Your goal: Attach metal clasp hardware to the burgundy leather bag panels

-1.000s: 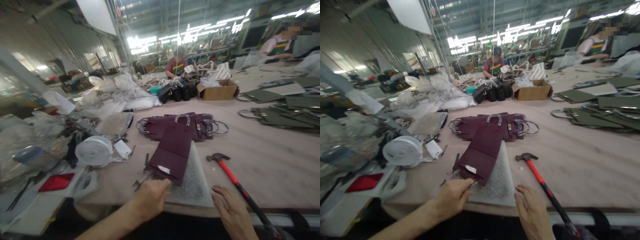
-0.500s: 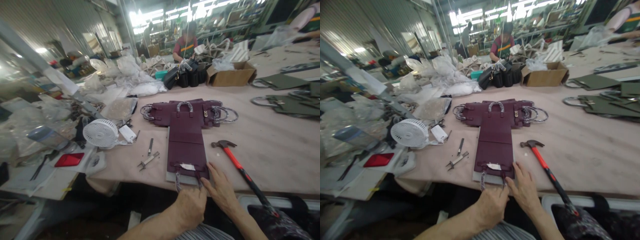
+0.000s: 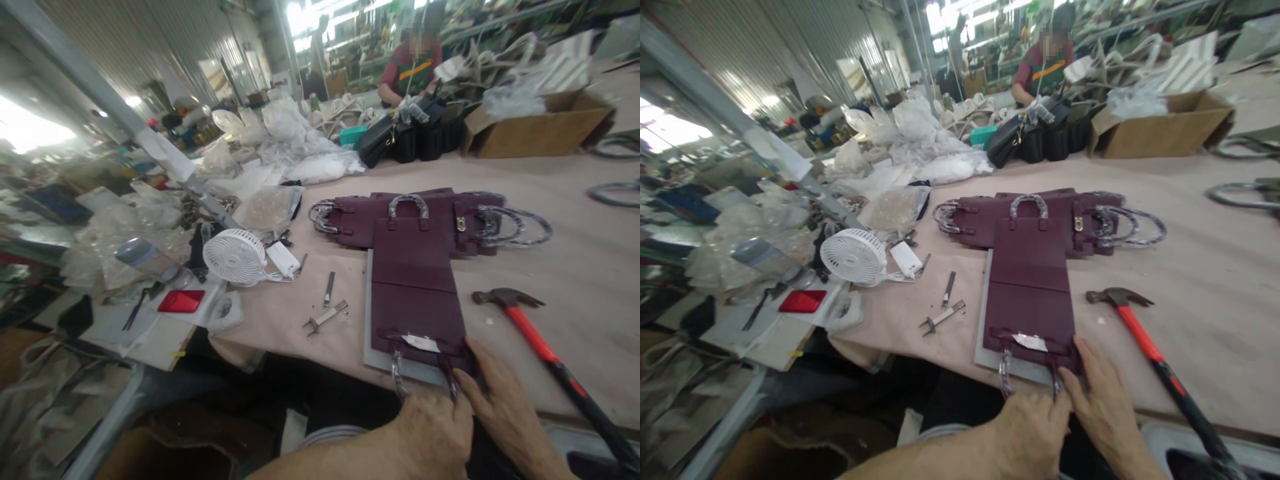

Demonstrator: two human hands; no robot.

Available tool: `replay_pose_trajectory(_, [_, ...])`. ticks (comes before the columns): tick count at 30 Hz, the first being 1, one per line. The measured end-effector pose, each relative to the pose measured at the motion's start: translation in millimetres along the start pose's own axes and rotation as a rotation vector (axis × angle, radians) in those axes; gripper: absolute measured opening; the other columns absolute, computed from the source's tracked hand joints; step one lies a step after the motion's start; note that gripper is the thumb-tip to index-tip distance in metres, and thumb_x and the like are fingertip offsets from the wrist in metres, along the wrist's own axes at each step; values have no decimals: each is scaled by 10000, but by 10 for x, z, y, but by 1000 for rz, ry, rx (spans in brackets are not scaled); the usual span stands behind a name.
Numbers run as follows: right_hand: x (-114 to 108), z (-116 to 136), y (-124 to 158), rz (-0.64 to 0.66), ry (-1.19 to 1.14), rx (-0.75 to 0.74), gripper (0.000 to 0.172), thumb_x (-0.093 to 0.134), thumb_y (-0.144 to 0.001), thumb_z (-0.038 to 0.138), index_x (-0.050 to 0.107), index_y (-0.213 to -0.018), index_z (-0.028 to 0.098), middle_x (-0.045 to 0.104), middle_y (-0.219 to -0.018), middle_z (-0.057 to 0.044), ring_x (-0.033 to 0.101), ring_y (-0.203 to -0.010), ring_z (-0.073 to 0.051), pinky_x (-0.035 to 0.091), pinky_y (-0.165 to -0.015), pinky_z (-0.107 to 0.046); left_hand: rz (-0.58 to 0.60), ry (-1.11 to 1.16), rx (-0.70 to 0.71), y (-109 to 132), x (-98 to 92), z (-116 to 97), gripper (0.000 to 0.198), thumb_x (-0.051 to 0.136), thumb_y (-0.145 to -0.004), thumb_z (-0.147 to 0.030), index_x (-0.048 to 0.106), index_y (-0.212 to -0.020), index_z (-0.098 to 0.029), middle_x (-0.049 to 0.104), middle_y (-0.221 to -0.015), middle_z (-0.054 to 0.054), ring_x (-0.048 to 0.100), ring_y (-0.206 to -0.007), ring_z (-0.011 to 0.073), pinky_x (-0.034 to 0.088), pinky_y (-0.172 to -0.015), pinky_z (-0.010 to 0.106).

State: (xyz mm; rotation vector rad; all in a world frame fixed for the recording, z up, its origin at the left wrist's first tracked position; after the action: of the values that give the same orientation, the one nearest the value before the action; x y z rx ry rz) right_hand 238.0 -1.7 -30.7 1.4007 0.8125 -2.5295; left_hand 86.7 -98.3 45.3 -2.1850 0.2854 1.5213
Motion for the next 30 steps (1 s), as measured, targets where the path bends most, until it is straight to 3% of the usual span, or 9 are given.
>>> replay_pose_trajectory(6, [5, -23, -16, 37, -66, 54, 632, 463, -940, 612, 497, -1407, 186, 649, -1280, -184, 640, -1128, -379, 506, -971, -548, -170, 116, -24, 61, -284, 267, 229, 553, -962, -388, 589, -918, -166, 682, -753, 39, 668, -673, 200, 515, -589, 311])
replay_pose_trajectory(8, [-1, -31, -33, 33, -74, 62, 639, 466, -931, 624, 499, -1398, 189, 653, -1268, -174, 645, -1115, -378, 510, -962, -555, -223, 121, -114, 87, -468, 595, 157, 531, -966, -296, 601, -886, -180, 695, -783, 46, 683, -732, 203, 531, -667, 311])
replay_pose_trajectory(10, [-5, -37, -43, 34, -83, 69, 629, 471, -929, 619, 508, -1384, 185, 657, -1256, -171, 646, -1112, -377, 519, -948, -552, -247, 58, -356, 123, -659, 1052, 134, 515, -959, -221, 632, -909, -180, 716, -847, 71, 692, -790, 210, 538, -721, 312])
replay_pose_trajectory(13, [-4, -28, -45, 40, -90, 74, 613, 485, -930, 602, 518, -1373, 179, 667, -1229, -171, 652, -1090, -375, 529, -928, -547, -95, -59, -773, 197, -886, 1715, 148, 558, -961, -259, 667, -1010, -172, 728, -1005, 115, 699, -975, 239, 539, -827, 322])
replay_pose_trajectory(16, [-15, 21, -37, 24, -78, 70, 596, 494, -935, 572, 513, -1380, 176, 668, -1215, -171, 652, -1081, -364, 527, -930, -535, 246, -92, -848, 234, -943, 2057, 250, 680, -886, -360, 682, -1015, -147, 711, -1093, 156, 683, -1072, 295, 532, -880, 355])
replay_pose_trajectory(19, [-37, 93, -33, 23, -75, 62, 566, 485, -957, 525, 494, -1399, 173, 656, -1237, -176, 642, -1099, -345, 527, -937, -523, 450, -124, -795, 268, -876, 2146, 249, 717, -840, -288, 675, -1024, -126, 697, -1144, 185, 673, -1113, 327, 520, -902, 371])
replay_pose_trajectory(24, [-108, 158, -52, 54, -87, 61, 568, 506, -958, 510, 469, -1426, 191, 635, -1296, -170, 624, -1156, -334, 524, -963, -528, 470, -116, -766, 334, -791, 2198, 113, 636, -867, -230, 660, -926, -137, 724, -1038, 184, 701, -1011, 317, 511, -819, 356])
replay_pose_trajectory(27, [-228, 232, -119, 47, -55, 79, 566, 513, -958, 510, 492, -1411, 171, 595, -1353, -189, 592, -1213, -348, 509, -995, -544, 361, -27, -818, 381, -876, 2267, 66, 642, -827, -224, 625, -791, -171, 721, -852, 111, 698, -856, 271, 492, -738, 326])
replay_pose_trajectory(30, [-389, 427, -265, 0, -7, 75, 509, 485, -981, 468, 522, -1379, 153, 540, -1409, -203, 540, -1271, -363, 465, -1042, -569, 65, 272, -867, 377, -984, 2272, 116, 650, -799, -266, 593, -734, -189, 671, -697, 28, 668, -712, 213, 488, -689, 300])
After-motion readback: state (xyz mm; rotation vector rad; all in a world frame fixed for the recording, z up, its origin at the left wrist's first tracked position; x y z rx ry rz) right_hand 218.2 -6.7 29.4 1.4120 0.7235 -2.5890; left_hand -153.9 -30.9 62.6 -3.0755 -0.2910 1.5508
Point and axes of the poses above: each hand's wrist, its own y-axis away from the middle knuckle, its own x-axis out of the palm, z = x × y, the point moved 3 cm from there along -y, towards the middle knuckle
